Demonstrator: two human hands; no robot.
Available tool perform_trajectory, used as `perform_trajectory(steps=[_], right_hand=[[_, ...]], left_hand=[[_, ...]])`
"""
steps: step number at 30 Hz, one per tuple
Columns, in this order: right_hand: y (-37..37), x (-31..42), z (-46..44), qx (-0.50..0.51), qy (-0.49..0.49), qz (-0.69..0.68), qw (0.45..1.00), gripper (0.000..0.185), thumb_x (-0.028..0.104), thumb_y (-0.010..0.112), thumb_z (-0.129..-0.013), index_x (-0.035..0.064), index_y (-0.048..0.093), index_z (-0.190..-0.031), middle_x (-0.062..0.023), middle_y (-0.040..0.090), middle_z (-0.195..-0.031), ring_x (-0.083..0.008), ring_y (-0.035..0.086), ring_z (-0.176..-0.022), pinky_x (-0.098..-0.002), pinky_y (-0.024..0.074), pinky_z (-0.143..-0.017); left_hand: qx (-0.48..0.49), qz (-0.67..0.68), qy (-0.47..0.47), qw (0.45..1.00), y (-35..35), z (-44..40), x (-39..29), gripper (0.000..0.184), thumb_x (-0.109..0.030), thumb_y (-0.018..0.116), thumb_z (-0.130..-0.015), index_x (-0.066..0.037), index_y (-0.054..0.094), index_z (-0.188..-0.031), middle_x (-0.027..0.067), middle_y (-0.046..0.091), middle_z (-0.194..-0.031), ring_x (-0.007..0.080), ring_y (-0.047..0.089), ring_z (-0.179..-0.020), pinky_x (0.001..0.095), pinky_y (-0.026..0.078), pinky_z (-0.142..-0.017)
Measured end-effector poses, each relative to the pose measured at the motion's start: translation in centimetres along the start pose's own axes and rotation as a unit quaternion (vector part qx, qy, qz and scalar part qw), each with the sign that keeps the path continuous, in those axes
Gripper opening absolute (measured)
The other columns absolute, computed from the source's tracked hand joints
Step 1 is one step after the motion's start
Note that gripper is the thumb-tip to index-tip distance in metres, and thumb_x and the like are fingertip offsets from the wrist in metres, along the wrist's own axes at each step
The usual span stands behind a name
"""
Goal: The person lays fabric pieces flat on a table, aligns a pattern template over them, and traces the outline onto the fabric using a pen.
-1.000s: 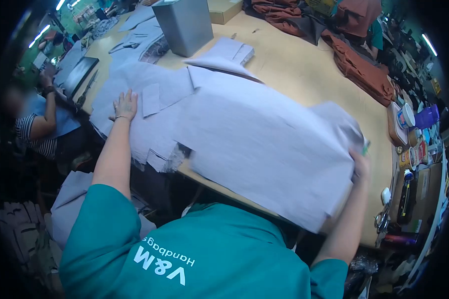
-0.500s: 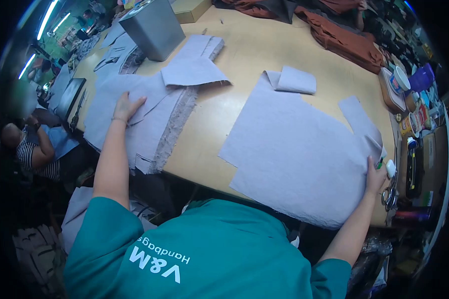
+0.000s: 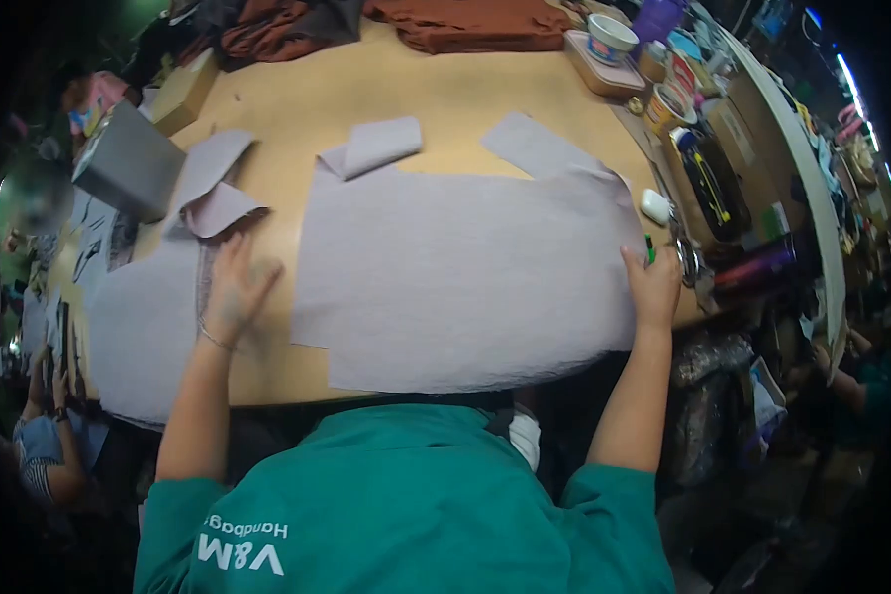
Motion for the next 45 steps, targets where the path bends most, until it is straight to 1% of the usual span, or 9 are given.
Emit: perform_trajectory(steps=[8,19,30,32,33,34,38,41,45], right_hand=[[0.9,0.3,5.8,0.016,0.049,-0.019,0.998,0.024,0.014,0.065,-0.066,-0.0033,0.052,-0.077,-0.0172,0.052,-0.082,-0.0351,0.047,-0.079,-0.041,0.0372,-0.073],[-1.1,-0.5,6.7,0.08,0.097,-0.051,0.991,0.023,0.013,0.064,-0.067,-0.0027,0.048,-0.065,-0.0153,0.048,-0.061,-0.0311,0.048,-0.062,-0.0393,0.0384,-0.059],[-13.8,6.5,-1.8,-0.027,0.017,-0.484,0.875,0.021,-0.002,0.06,-0.07,0.0066,0.041,-0.066,-0.0037,0.053,-0.073,-0.0093,0.049,-0.067,-0.021,0.0401,-0.065],[-9.2,6.6,-7.6,-0.004,0.134,-0.556,0.82,0.016,0.006,0.064,-0.069,-0.0014,0.058,-0.082,-0.0039,0.054,-0.071,-0.0126,0.052,-0.06,-0.0229,0.0427,-0.057],[-9.5,9.2,-9.7,0.02,0.182,-0.295,0.938,0.019,0.006,0.065,-0.067,-0.0013,0.057,-0.082,-0.0052,0.056,-0.075,-0.0142,0.055,-0.06,-0.026,0.0444,-0.053],[-7.8,11.4,-10.9,0.052,0.108,-0.554,0.824,0.024,0.012,0.064,-0.071,0.0,0.054,-0.089,-0.0047,0.054,-0.077,-0.0137,0.053,-0.062,-0.0265,0.0439,-0.054],[-11.1,16.2,-19.7,-0.11,-0.104,-0.668,0.728,0.021,0.01,0.064,-0.067,0.0025,0.049,-0.078,-0.0103,0.057,-0.073,-0.0193,0.055,-0.069,-0.0302,0.0441,-0.06],[-16.7,17.6,-16.0,-0.189,-0.122,-0.455,0.861,0.019,0.003,0.062,-0.064,0.0001,0.048,-0.077,-0.0073,0.054,-0.067,-0.0152,0.051,-0.06,-0.0281,0.0434,-0.053],[-10.4,14.7,-10.7,-0.146,-0.061,-0.391,0.907,0.018,0.01,0.069,-0.062,0.0007,0.056,-0.069,-0.0052,0.055,-0.062,-0.0147,0.053,-0.054,-0.0282,0.0423,-0.048]], left_hand=[[0.015,0.245,-0.016,0.969,2.8,3.1,-6.5,0.018,-0.006,0.058,-0.073,0.0,0.047,-0.085,0.019,0.052,-0.086,0.0304,0.051,-0.08,0.0353,0.04,-0.072],[0.246,0.167,-0.118,0.947,0.0,4.3,-4.4,0.042,-0.031,0.068,-0.064,0.008,0.057,-0.075,0.0216,0.056,-0.063,0.0294,0.058,-0.064,0.034,0.045,-0.063],[0.031,0.847,-0.148,0.509,-10.4,-2.4,-6.5,0.027,-0.018,0.052,-0.079,0.004,0.052,-0.095,0.0121,0.059,-0.086,0.02,0.06,-0.073,0.0275,0.049,-0.066],[0.117,0.844,-0.134,0.507,-8.3,-7.8,-3.6,0.022,-0.017,0.05,-0.08,0.001,0.053,-0.093,0.0104,0.06,-0.084,0.0193,0.059,-0.074,0.0286,0.049,-0.068],[0.135,0.848,-0.108,0.501,-7.0,-11.1,-1.9,0.02,-0.016,0.049,-0.08,0.0,0.053,-0.093,0.009,0.06,-0.083,0.0187,0.059,-0.074,0.0283,0.049,-0.069],[0.16,0.851,-0.078,0.494,-6.3,-14.9,-0.1,0.018,-0.015,0.049,-0.08,-0.002,0.054,-0.092,0.0076,0.06,-0.081,0.018,0.059,-0.075,0.028,0.049,-0.069],[0.112,0.657,0.181,0.723,-14.2,-23.9,5.4,0.033,-0.019,0.052,-0.079,0.0,0.049,-0.106,0.0079,0.054,-0.099,0.0162,0.054,-0.088,0.0281,0.043,-0.08],[-0.124,0.399,0.303,0.856,-19.3,-19.6,7.0,0.052,-0.032,0.05,-0.079,0.003,0.041,-0.116,0.0074,0.049,-0.109,0.0141,0.049,-0.097,0.0261,0.04,-0.084],[0.053,0.671,-0.157,0.722,-13.0,-16.2,11.2,0.031,-0.018,0.052,-0.08,0.0,0.05,-0.106,0.008,0.056,-0.1,0.0155,0.056,-0.087,0.0275,0.047,-0.074]])
Point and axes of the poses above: each hand's wrist, its own z-axis away from the middle knuckle, its own y-axis out of the palm, x = y × z, the point moved 3 cm from there along -z, towards the middle knuckle
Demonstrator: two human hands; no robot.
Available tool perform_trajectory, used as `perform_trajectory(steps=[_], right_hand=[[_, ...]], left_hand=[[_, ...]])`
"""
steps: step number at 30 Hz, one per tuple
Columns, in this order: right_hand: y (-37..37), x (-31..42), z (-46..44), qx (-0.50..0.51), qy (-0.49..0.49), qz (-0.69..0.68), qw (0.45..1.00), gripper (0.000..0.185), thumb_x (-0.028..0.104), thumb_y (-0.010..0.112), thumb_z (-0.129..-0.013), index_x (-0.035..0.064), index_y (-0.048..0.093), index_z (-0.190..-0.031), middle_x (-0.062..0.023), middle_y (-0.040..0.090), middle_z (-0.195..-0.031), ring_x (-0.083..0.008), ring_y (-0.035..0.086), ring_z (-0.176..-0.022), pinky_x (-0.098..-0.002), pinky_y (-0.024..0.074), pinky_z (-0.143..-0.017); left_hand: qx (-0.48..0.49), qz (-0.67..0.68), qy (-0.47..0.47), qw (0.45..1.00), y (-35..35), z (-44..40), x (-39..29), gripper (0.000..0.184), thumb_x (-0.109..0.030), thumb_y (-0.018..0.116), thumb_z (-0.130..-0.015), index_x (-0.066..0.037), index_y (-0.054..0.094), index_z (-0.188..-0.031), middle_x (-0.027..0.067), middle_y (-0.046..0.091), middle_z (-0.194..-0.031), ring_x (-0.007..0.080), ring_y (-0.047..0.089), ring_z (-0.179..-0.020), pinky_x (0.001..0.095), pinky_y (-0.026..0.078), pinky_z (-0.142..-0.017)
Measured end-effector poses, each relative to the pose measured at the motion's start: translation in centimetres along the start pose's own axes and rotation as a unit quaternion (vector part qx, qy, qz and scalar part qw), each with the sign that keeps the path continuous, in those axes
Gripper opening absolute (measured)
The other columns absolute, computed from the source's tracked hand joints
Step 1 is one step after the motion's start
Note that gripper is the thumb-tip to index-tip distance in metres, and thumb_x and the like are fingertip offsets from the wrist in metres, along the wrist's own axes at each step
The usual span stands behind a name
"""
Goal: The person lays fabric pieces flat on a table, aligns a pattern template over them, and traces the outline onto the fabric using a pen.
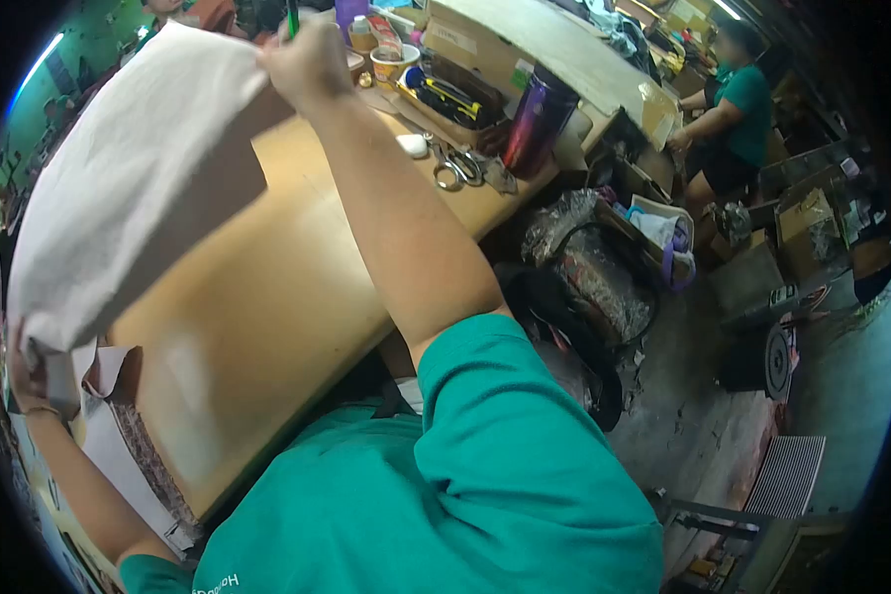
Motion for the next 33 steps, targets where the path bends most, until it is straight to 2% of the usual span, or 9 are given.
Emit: perform_trajectory(steps=[5,6,7,10,13,15,19,27,33], right_hand=[[2.2,-11.2,8.8,0.056,0.123,-0.017,0.991,0.016,0.009,0.065,-0.063,0.0022,0.05,-0.065,-0.0053,0.053,-0.059,-0.0117,0.05,-0.054,-0.0267,0.0407,-0.05],[1.8,-12.1,10.3,0.073,0.158,0.01,0.985,0.019,0.012,0.066,-0.06,-0.001,0.053,-0.066,-0.0169,0.057,-0.063,-0.0289,0.057,-0.061,-0.0356,0.0449,-0.059],[1.0,-12.4,11.8,0.109,0.177,0.04,0.977,0.018,0.011,0.066,-0.061,-0.0008,0.053,-0.066,-0.0183,0.056,-0.063,-0.0298,0.057,-0.061,-0.0359,0.0447,-0.059],[-0.9,-13.4,14.8,0.285,0.177,0.23,0.913,0.02,0.016,0.064,-0.064,-0.0003,0.055,-0.071,-0.0224,0.056,-0.075,-0.0363,0.055,-0.075,-0.0418,0.0426,-0.068],[-1.6,-13.4,15.2,0.241,0.208,0.31,0.896,0.03,0.029,0.063,-0.068,0.0005,0.058,-0.078,-0.0199,0.057,-0.078,-0.034,0.056,-0.076,-0.0403,0.0444,-0.07],[-1.6,-13.0,14.9,0.26,0.21,0.401,0.853,0.037,0.036,0.062,-0.07,0.0018,0.058,-0.084,-0.0177,0.055,-0.089,-0.0337,0.053,-0.086,-0.043,0.0431,-0.075],[-2.0,-12.6,14.4,0.263,0.195,0.431,0.841,0.041,0.039,0.061,-0.071,0.0023,0.058,-0.089,-0.0181,0.052,-0.098,-0.0341,0.047,-0.097,-0.0468,0.0404,-0.078],[-12.1,-17.9,13.7,0.054,0.072,0.558,0.825,0.043,0.035,0.062,-0.07,-0.0017,0.058,-0.091,-0.0226,0.049,-0.103,-0.0346,0.044,-0.1,-0.0402,0.0343,-0.087],[-12.2,-16.9,11.0,0.182,0.214,0.542,0.792,0.049,0.039,0.063,-0.067,-0.001,0.058,-0.096,-0.0213,0.045,-0.11,-0.036,0.041,-0.106,-0.0403,0.0352,-0.088]], left_hand=[[0.016,-0.036,-0.081,0.996,6.2,7.1,11.6,0.044,-0.014,0.057,-0.073,-0.001,0.042,-0.112,0.0125,0.052,-0.102,0.0239,0.055,-0.086,0.0342,0.046,-0.076],[0.022,-0.081,-0.059,0.995,6.2,7.6,13.6,0.049,-0.01,0.059,-0.071,-0.001,0.038,-0.115,0.0126,0.051,-0.103,0.0235,0.054,-0.088,0.0352,0.046,-0.077],[0.021,-0.142,-0.062,0.988,7.0,8.9,14.5,0.052,-0.01,0.061,-0.067,0.0,0.039,-0.113,0.013,0.051,-0.101,0.0236,0.052,-0.09,0.0332,0.044,-0.078],[0.009,-0.428,-0.02,0.904,4.8,9.9,18.5,0.066,-0.009,0.065,-0.058,0.002,0.036,-0.117,0.0143,0.048,-0.105,0.0249,0.05,-0.092,0.0317,0.04,-0.081],[-0.008,-0.51,0.147,0.847,6.7,12.4,17.1,0.072,-0.011,0.071,-0.055,0.001,0.037,-0.117,0.0159,0.048,-0.106,0.0298,0.047,-0.095,0.034,0.038,-0.083],[-0.027,-0.647,0.237,0.724,12.1,14.3,13.9,0.077,-0.015,0.075,-0.051,-0.001,0.039,-0.117,0.0171,0.047,-0.11,0.0322,0.045,-0.101,0.036,0.036,-0.086],[0.216,-0.705,0.194,0.647,22.7,17.3,15.7,0.079,-0.044,0.067,-0.059,-0.017,0.035,-0.125,0.0115,0.024,-0.133,0.0358,0.016,-0.124,0.0574,0.02,-0.093],[0.32,-0.668,0.188,0.645,24.1,21.6,19.2,0.081,-0.07,0.047,-0.059,-0.025,0.036,-0.125,0.0063,0.02,-0.136,0.0365,0.009,-0.125,0.0677,0.019,-0.084],[0.318,-0.679,0.185,0.635,23.7,22.7,19.3,0.089,-0.072,0.049,-0.055,-0.02,0.036,-0.125,0.0109,0.018,-0.136,0.0384,0.007,-0.125,0.0676,0.017,-0.085]])
Point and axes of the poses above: each hand's wrist, its own z-axis away from the middle knuckle, its own y-axis out of the palm, x = y × z, the point moved 3 cm from there along -z, towards the middle knuckle
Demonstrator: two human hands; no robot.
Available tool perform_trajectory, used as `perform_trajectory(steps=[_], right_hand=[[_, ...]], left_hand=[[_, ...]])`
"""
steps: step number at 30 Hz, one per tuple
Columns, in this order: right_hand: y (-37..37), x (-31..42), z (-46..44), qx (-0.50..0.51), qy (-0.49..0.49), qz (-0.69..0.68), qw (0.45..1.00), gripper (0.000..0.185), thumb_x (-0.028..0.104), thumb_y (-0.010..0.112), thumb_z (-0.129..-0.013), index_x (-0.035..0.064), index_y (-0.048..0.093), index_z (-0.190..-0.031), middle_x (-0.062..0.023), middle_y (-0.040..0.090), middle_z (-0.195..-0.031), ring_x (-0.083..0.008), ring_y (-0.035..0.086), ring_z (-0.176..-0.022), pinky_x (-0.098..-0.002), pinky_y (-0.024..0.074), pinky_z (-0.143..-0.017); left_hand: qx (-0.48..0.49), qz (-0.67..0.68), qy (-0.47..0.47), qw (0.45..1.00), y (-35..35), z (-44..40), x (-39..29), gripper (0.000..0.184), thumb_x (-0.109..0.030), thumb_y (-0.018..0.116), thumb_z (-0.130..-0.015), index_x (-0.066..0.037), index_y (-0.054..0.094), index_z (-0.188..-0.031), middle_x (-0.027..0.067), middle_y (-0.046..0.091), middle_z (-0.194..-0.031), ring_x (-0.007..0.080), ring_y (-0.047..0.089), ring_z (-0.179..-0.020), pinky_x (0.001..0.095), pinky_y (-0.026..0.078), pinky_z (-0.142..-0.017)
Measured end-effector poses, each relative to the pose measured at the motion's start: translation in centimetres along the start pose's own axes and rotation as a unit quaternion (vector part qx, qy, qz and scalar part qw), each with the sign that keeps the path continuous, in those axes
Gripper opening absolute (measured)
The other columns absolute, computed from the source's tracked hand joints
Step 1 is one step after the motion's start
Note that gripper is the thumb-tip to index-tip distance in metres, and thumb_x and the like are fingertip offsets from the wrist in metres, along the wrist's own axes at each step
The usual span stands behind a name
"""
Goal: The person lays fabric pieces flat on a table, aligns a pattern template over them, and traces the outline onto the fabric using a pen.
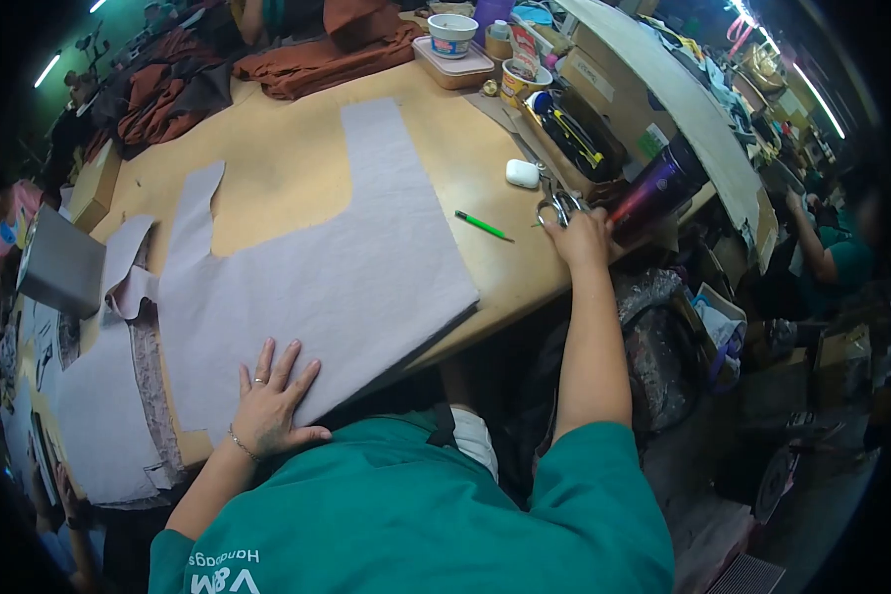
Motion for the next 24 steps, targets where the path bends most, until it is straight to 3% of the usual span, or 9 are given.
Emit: perform_trajectory(steps=[4,5,8,11,14,19,24], right_hand=[[1.0,0.1,-3.1,0.031,0.017,-0.004,0.999,0.049,0.044,0.063,-0.065,0.0054,0.061,-0.096,-0.0234,0.049,-0.107,-0.0355,0.045,-0.103,-0.0403,0.038,-0.085],[1.5,0.0,-4.3,0.043,0.001,0.012,0.999,0.048,0.042,0.064,-0.065,0.0013,0.061,-0.09,-0.0233,0.055,-0.098,-0.0329,0.052,-0.095,-0.0376,0.0411,-0.082],[1.3,0.9,-4.9,0.078,-0.009,0.026,0.997,0.044,0.036,0.067,-0.063,-0.0023,0.062,-0.083,-0.0229,0.058,-0.088,-0.0312,0.057,-0.086,-0.0361,0.0441,-0.077],[0.1,2.1,-5.5,0.179,-0.033,0.068,0.981,0.045,0.031,0.068,-0.061,-0.0023,0.06,-0.09,-0.02,0.058,-0.094,-0.031,0.056,-0.09,-0.0364,0.0439,-0.079],[0.1,1.0,-5.7,0.136,-0.039,0.05,0.989,0.041,0.029,0.069,-0.059,-0.0023,0.061,-0.084,-0.0206,0.059,-0.089,-0.0306,0.057,-0.087,-0.0359,0.0443,-0.079],[0.7,1.1,-4.3,0.116,-0.013,0.028,0.993,0.043,0.029,0.064,-0.064,-0.0033,0.059,-0.091,-0.0202,0.057,-0.096,-0.032,0.056,-0.09,-0.0359,0.0446,-0.078],[-0.2,2.1,-4.7,0.105,-0.065,0.086,0.989,0.03,0.017,0.059,-0.064,-0.0069,0.06,-0.081,-0.0234,0.058,-0.085,-0.0312,0.058,-0.081,-0.0364,0.0455,-0.074]], left_hand=[[0.014,0.009,-0.001,1.0,-0.4,0.3,-0.3,0.089,-0.072,0.05,-0.054,-0.02,0.036,-0.125,0.0111,0.018,-0.136,0.0385,0.009,-0.125,0.0672,0.018,-0.085],[0.014,0.007,0.003,1.0,-0.4,0.4,-0.4,0.087,-0.071,0.05,-0.055,-0.022,0.036,-0.125,0.0106,0.019,-0.136,0.0382,0.01,-0.125,0.0671,0.019,-0.084],[0.022,-0.005,0.007,1.0,-0.6,0.9,-0.3,0.083,-0.07,0.05,-0.057,-0.025,0.035,-0.125,0.0097,0.021,-0.135,0.0372,0.011,-0.125,0.0668,0.022,-0.083],[0.025,-0.002,0.001,1.0,-0.7,1.1,-0.7,0.082,-0.069,0.05,-0.058,-0.024,0.035,-0.125,0.0098,0.02,-0.135,0.0365,0.012,-0.125,0.0666,0.022,-0.084],[0.01,0.017,0.015,1.0,-1.0,0.2,-1.3,0.082,-0.069,0.05,-0.059,-0.024,0.035,-0.126,0.0097,0.02,-0.136,0.0358,0.011,-0.125,0.0673,0.021,-0.084],[-0.007,0.021,0.095,0.995,-1.3,-3.8,-3.7,0.085,-0.069,0.049,-0.059,-0.022,0.031,-0.127,0.0091,0.017,-0.137,0.035,0.007,-0.126,0.0687,0.018,-0.084],[-0.014,0.044,0.143,0.989,-1.1,-8.2,-5.5,0.083,-0.067,0.049,-0.061,-0.024,0.027,-0.129,0.0071,0.013,-0.138,0.0335,0.004,-0.127,0.0684,0.014,-0.086]])
Point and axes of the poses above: each hand's wrist, its own z-axis away from the middle knuckle, its own y-axis out of the palm, x = y × z, the point moved 3 cm from there along -z, towards the middle knuckle
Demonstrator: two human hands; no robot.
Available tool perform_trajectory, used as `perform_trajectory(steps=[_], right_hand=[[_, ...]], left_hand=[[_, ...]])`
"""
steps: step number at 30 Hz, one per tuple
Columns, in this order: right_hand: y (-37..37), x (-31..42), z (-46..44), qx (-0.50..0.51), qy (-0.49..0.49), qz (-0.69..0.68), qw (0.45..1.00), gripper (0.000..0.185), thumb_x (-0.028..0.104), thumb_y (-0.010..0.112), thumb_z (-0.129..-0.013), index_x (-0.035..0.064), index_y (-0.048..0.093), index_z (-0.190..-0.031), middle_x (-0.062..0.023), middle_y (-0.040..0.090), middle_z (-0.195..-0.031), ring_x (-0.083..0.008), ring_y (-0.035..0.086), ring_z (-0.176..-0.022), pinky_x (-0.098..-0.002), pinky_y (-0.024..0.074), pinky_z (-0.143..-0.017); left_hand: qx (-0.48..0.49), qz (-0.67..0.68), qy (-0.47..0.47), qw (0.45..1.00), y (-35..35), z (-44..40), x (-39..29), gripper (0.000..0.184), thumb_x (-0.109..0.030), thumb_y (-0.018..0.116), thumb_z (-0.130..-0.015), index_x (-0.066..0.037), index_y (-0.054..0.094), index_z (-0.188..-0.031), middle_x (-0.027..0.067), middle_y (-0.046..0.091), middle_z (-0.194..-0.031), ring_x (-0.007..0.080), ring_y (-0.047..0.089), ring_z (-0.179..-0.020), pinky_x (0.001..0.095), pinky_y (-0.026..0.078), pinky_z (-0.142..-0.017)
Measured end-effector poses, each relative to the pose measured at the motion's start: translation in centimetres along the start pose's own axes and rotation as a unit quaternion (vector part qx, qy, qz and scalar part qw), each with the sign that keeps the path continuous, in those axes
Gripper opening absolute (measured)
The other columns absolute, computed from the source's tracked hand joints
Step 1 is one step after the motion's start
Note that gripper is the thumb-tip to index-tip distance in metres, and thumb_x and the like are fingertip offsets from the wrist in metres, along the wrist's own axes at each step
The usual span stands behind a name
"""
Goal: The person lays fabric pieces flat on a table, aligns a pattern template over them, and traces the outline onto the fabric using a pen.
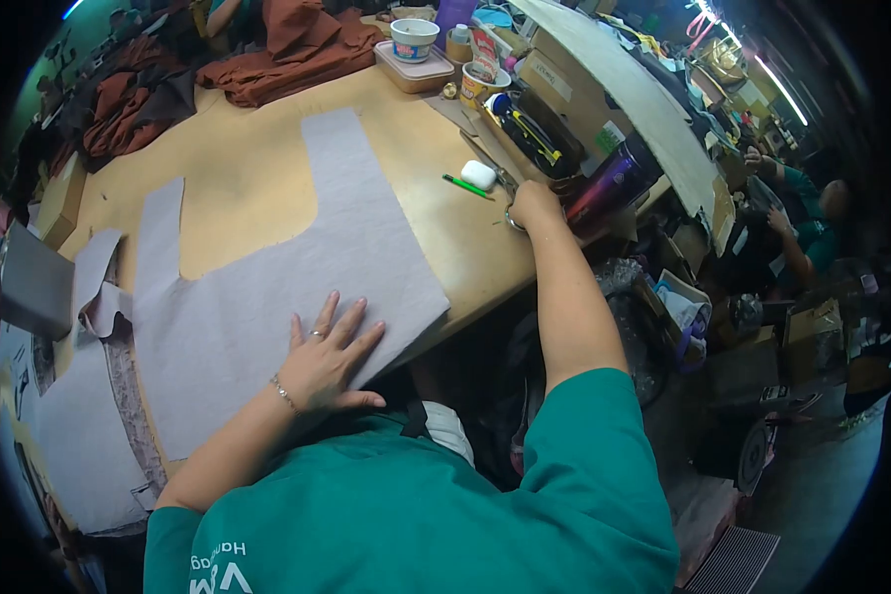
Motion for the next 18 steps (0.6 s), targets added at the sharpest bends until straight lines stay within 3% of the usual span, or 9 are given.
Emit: perform_trajectory(steps=[2,5,6,8,9,12,14,15,18], right_hand=[[0.0,-0.7,-0.5,0.008,-0.016,0.011,1.0,0.028,0.018,0.059,-0.064,-0.0058,0.061,-0.078,-0.0217,0.06,-0.08,-0.0291,0.06,-0.075,-0.0365,0.0475,-0.068],[1.9,-4.0,-3.6,0.131,0.068,-0.197,0.969,0.019,0.015,0.058,-0.064,-0.0034,0.061,-0.069,-0.0164,0.06,-0.068,-0.0219,0.059,-0.058,-0.0325,0.0464,-0.053],[-1.2,-2.4,-0.6,0.13,0.093,-0.304,0.939,0.011,0.01,0.056,-0.066,0.0,0.059,-0.062,-0.0094,0.056,-0.059,-0.0141,0.051,-0.048,-0.0264,0.0397,-0.044],[-0.5,-4.1,-1.8,0.132,0.051,-0.464,0.875,0.007,0.005,0.054,-0.067,0.0019,0.057,-0.061,-0.0066,0.055,-0.058,-0.0138,0.048,-0.046,-0.0243,0.038,-0.043],[-0.7,-4.2,-1.4,0.137,0.087,-0.536,0.828,0.004,0.001,0.055,-0.069,-0.0002,0.056,-0.065,-0.0046,0.052,-0.054,-0.0147,0.048,-0.042,-0.0267,0.0382,-0.041],[-1.4,-2.9,1.3,0.148,-0.018,-0.669,0.728,0.008,0.006,0.059,-0.073,0.0016,0.053,-0.071,-0.003,0.05,-0.053,-0.0116,0.048,-0.044,-0.0239,0.0384,-0.041],[-2.2,0.1,4.7,0.164,-0.075,-0.682,0.709,0.014,0.013,0.06,-0.077,0.0043,0.05,-0.072,-0.002,0.05,-0.055,-0.0097,0.048,-0.045,-0.0219,0.0387,-0.042],[-2.3,1.7,6.2,0.175,-0.082,-0.695,0.692,0.019,0.019,0.06,-0.078,0.0049,0.05,-0.071,-0.0023,0.051,-0.058,-0.01,0.049,-0.046,-0.0215,0.039,-0.043],[-0.7,4.2,7.2,0.234,-0.042,-0.707,0.666,0.026,0.027,0.059,-0.078,0.0039,0.049,-0.074,-0.0006,0.047,-0.059,-0.0091,0.045,-0.046,-0.0204,0.0376,-0.042]], left_hand=[[0.0,-0.002,-0.008,1.0,0.8,-0.9,0.3,0.082,-0.066,0.05,-0.061,-0.026,0.027,-0.129,0.0063,0.013,-0.138,0.0336,0.004,-0.127,0.0683,0.013,-0.087],[-0.007,0.011,-0.007,1.0,0.8,-0.9,0.4,0.086,-0.068,0.051,-0.058,-0.024,0.029,-0.128,0.0068,0.014,-0.138,0.0342,0.005,-0.127,0.0684,0.014,-0.086],[-0.007,0.012,-0.006,1.0,0.8,-0.9,0.4,0.085,-0.066,0.052,-0.059,-0.024,0.029,-0.128,0.0068,0.014,-0.138,0.0342,0.005,-0.127,0.0683,0.014,-0.087],[-0.008,0.012,-0.004,1.0,0.6,-1.0,0.4,0.082,-0.063,0.053,-0.061,-0.025,0.029,-0.128,0.0069,0.015,-0.138,0.0343,0.006,-0.127,0.0682,0.014,-0.087],[-0.002,0.008,-0.005,1.0,0.7,-1.0,0.3,0.078,-0.059,0.054,-0.063,-0.025,0.029,-0.128,0.0068,0.015,-0.138,0.0342,0.006,-0.127,0.0681,0.014,-0.087],[0.002,0.006,-0.005,1.0,0.7,-1.0,0.3,0.066,-0.045,0.054,-0.07,-0.025,0.03,-0.128,0.0067,0.016,-0.137,0.0342,0.007,-0.127,0.068,0.015,-0.087],[-0.004,0.02,0.008,1.0,1.2,-0.7,0.4,0.06,-0.034,0.053,-0.073,-0.025,0.03,-0.128,0.0067,0.018,-0.137,0.0344,0.009,-0.126,0.0679,0.015,-0.087],[-0.009,0.056,0.006,0.998,0.8,-0.5,0.6,0.055,-0.023,0.05,-0.075,-0.023,0.032,-0.127,0.0074,0.021,-0.136,0.0337,0.012,-0.126,0.0647,0.012,-0.09],[-0.092,0.284,-0.024,0.954,0.7,0.1,2.5,0.051,-0.02,0.044,-0.077,-0.022,0.032,-0.127,0.006,0.026,-0.134,0.0351,0.017,-0.124,0.0629,0.013,-0.092]])
Point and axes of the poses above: each hand's wrist, its own z-axis away from the middle knuckle, its own y-axis out of the palm, x = y × z, the point moved 3 cm from there along -z, towards the middle knuckle
